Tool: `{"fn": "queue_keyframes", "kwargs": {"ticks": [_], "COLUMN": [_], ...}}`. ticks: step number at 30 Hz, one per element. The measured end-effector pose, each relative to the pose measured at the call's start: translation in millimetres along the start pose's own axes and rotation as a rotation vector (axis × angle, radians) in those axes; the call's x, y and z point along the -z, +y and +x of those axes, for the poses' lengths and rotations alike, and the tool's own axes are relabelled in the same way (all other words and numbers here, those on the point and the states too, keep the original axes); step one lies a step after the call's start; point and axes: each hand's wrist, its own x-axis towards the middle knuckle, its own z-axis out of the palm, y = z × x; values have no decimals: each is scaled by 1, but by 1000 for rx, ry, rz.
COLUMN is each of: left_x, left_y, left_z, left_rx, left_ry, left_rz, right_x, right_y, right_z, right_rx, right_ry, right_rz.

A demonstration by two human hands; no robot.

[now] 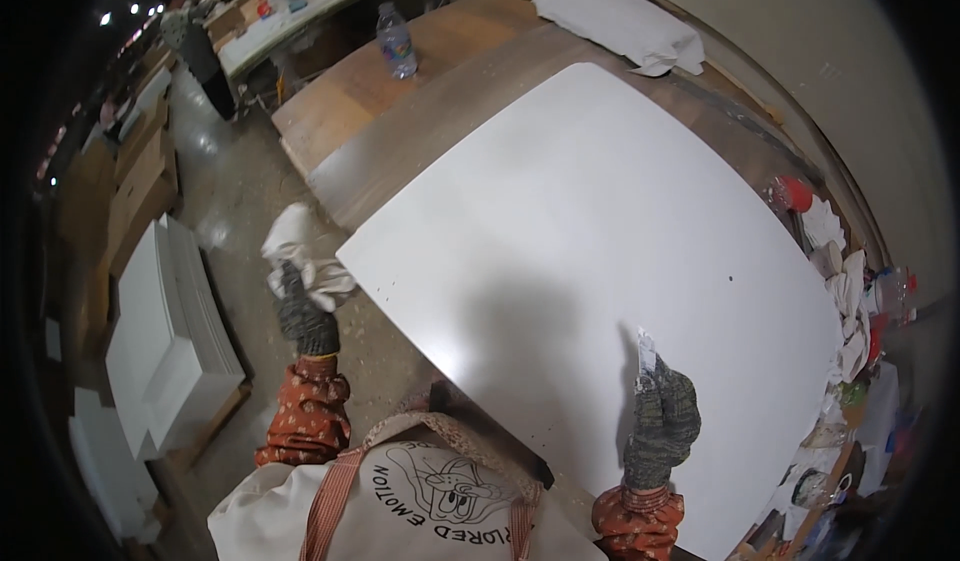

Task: The person wipes white boards with a cloth, sands their edges using a sanding block, and applies adhesive to the edges before scraping off excess residue with a scraper and wiping the surfaces.

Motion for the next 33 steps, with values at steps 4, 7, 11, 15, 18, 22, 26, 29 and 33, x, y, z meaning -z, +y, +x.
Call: {"fn": "queue_keyframes", "kwargs": {"ticks": [4,7,11,15,18,22,26,29,33], "left_x": [-13,-40,-10,-55,-135,-213,-313,-357,-408], "left_y": [4,46,25,51,55,-31,-78,-132,-176], "left_z": [-14,-13,96,115,121,172,169,216,277], "left_rx": [267,-143,119,-489,-120,-314,-1246,-1137,-322], "left_ry": [89,-145,-601,-159,-522,-789,-844,-799,-992], "left_rz": [382,589,-538,522,97,327,880,758,560], "right_x": [2,4,29,10,16,24,21,23,20], "right_y": [-2,-3,-21,18,7,16,18,17,27], "right_z": [2,6,10,12,20,19,18,22,24], "right_rx": [67,55,-77,329,-450,-418,-463,-448,-220], "right_ry": [-4,33,153,220,273,332,503,459,354], "right_rz": [-35,-20,-12,-237,707,760,669,513,312]}}
